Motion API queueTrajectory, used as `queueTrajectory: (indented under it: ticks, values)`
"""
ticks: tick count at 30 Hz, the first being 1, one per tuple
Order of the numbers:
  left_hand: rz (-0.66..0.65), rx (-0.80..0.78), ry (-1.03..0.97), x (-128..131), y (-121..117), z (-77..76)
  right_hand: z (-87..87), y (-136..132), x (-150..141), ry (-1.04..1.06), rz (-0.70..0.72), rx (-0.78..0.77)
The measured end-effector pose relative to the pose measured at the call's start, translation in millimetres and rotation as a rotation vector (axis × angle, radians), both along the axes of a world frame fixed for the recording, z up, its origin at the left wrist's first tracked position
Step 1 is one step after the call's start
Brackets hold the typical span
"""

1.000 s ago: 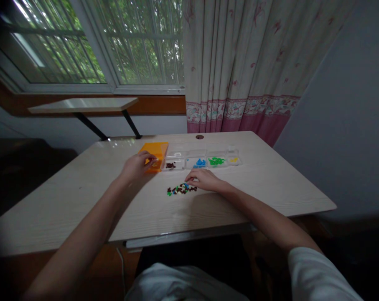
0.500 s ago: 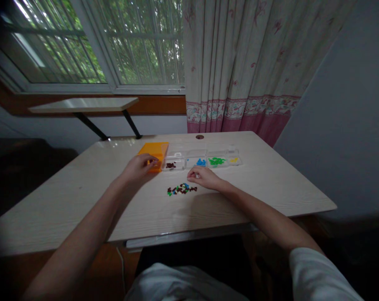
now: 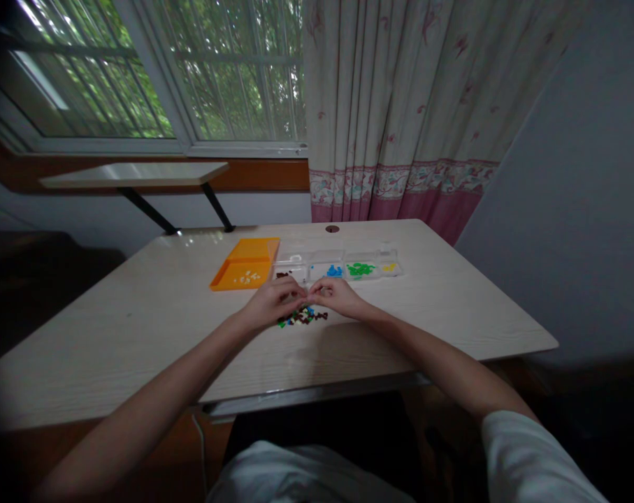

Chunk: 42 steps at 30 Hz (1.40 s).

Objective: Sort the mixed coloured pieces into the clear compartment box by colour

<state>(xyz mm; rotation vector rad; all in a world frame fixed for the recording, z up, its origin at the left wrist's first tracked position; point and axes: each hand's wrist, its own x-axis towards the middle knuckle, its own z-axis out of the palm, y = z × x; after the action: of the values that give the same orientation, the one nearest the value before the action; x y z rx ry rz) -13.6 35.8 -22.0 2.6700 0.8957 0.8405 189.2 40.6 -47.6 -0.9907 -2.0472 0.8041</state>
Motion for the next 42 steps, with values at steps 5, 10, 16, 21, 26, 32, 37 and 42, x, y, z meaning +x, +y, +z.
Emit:
queueTrajectory:
  ticks: [5, 10, 16, 21, 26, 32, 37, 42]
  values:
    - [-0.005, 0.040, 0.030, -2, 1, -2.3, -1.7, 1, 0, -0.007, -0.006, 0.007]
    - [-0.020, 0.053, 0.026, -3, 2, -3.3, 0.2, 1, 2, -0.023, -0.005, 0.117]
    - [-0.023, 0.045, 0.033, -3, 2, -2.8, 0.6, 0, 3, -0.069, 0.012, 0.328]
    - [-0.025, 0.032, 0.039, -2, 2, -0.9, -2.0, -1, 3, -0.107, 0.005, 0.418]
    - [0.006, -0.015, 0.075, -5, 3, 1.7, 5.7, -3, 7, -0.089, -0.075, 0.511]
    - [-0.040, -0.027, 0.238, -9, 3, 0.8, 13.4, -1, 18, -0.022, -0.253, 0.592]
    - [-0.055, -0.043, 0.299, -9, 2, 0.4, 13.0, 2, 20, -0.007, -0.251, 0.618]
    - [-0.064, -0.059, 0.332, -10, 2, 1.6, 13.1, 3, 20, -0.013, -0.254, 0.607]
